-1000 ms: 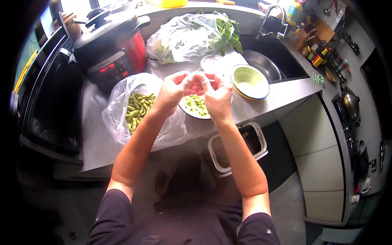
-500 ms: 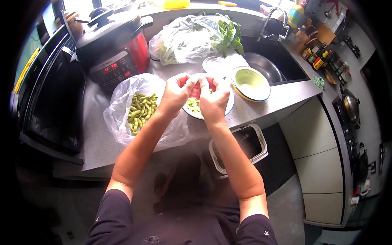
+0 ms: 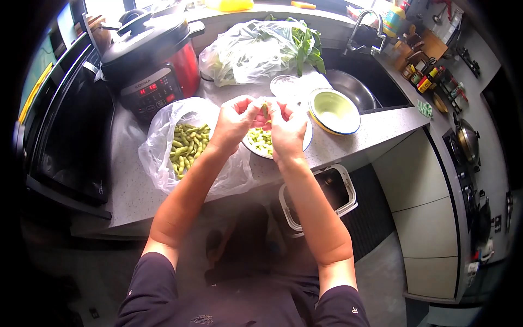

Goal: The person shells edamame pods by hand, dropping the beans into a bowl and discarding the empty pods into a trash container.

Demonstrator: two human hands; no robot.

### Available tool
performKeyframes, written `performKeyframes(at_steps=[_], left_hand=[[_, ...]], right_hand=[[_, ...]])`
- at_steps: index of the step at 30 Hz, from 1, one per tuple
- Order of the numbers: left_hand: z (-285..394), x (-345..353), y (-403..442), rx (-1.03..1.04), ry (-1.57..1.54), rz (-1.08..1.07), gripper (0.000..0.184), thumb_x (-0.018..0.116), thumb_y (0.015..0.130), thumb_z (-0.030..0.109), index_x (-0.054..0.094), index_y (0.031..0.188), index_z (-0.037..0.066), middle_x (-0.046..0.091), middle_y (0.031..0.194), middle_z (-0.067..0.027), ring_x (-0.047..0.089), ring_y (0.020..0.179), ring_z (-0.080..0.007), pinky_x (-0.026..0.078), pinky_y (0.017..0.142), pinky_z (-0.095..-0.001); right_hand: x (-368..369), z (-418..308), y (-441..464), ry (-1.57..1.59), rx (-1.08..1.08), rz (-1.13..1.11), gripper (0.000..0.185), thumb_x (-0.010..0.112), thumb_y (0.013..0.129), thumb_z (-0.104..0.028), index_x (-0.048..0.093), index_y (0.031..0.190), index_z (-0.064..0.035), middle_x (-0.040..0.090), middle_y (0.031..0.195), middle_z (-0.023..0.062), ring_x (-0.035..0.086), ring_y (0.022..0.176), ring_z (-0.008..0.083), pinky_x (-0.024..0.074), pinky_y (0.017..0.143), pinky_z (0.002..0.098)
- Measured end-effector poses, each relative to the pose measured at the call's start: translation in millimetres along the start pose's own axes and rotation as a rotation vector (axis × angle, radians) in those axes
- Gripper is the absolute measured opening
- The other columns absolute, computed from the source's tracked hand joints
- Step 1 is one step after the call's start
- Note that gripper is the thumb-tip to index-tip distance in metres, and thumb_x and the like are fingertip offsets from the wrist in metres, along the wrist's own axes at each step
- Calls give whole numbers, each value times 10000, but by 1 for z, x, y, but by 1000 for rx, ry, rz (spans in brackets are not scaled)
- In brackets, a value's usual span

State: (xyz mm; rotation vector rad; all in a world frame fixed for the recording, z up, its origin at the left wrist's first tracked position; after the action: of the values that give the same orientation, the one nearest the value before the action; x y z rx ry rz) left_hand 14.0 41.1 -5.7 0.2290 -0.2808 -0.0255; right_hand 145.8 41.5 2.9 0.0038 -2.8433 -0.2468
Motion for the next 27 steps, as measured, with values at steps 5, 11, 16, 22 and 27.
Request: performKeyframes(at_steps=[5, 11, 16, 22, 27], left_hand=[[5, -1, 1, 12, -8, -7, 202, 626, 1021, 181, 681, 987, -10, 708, 886, -60, 686, 773, -108, 597, 735, -266], [10, 3, -1, -34, -66, -58, 241, 646, 1015, 227, 686, 998, -10, 708, 899, -64, 690, 791, -118, 599, 744, -280], [11, 5, -2, -35, -67, -59, 242, 643, 1018, 220, 697, 1009, -16, 715, 896, -74, 698, 794, -131, 599, 760, -290], [8, 5, -1, 24, -55, -44, 198, 635, 1014, 131, 698, 1001, -57, 730, 901, -90, 698, 770, -129, 592, 729, -270], [9, 4, -1, 6, -61, -43, 195, 621, 1015, 106, 689, 1026, -76, 730, 930, -113, 713, 800, -152, 608, 758, -283]], right_hand=[[-5, -5, -1, 18, 13, -159, 237, 684, 983, -143, 668, 1169, 4, 725, 1032, 71, 689, 838, 109, 529, 683, 219], [-11, -3, -1, 145, 76, -187, 218, 684, 977, -117, 674, 1159, 3, 728, 1031, 77, 700, 868, 130, 548, 726, 240], [-6, -9, -4, 124, 21, -148, 185, 670, 978, -85, 688, 1112, 40, 739, 969, 106, 721, 828, 152, 586, 703, 254], [2, -14, -8, -34, -143, -60, 145, 652, 975, -43, 708, 1063, 58, 743, 910, 110, 724, 785, 155, 594, 705, 266], [0, -9, -4, -78, -123, -37, 142, 635, 984, -34, 705, 1061, 64, 741, 925, 110, 721, 783, 150, 591, 718, 259]])
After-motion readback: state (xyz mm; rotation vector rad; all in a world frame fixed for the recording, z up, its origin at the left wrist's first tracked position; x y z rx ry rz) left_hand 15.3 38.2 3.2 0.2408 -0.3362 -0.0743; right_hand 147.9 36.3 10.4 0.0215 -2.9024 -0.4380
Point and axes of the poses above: each hand's wrist, its own y-axis towards the middle knuckle, its own x-axis out of the palm, z = x × y, the point moved 2 cm from there along y, towards the middle knuckle
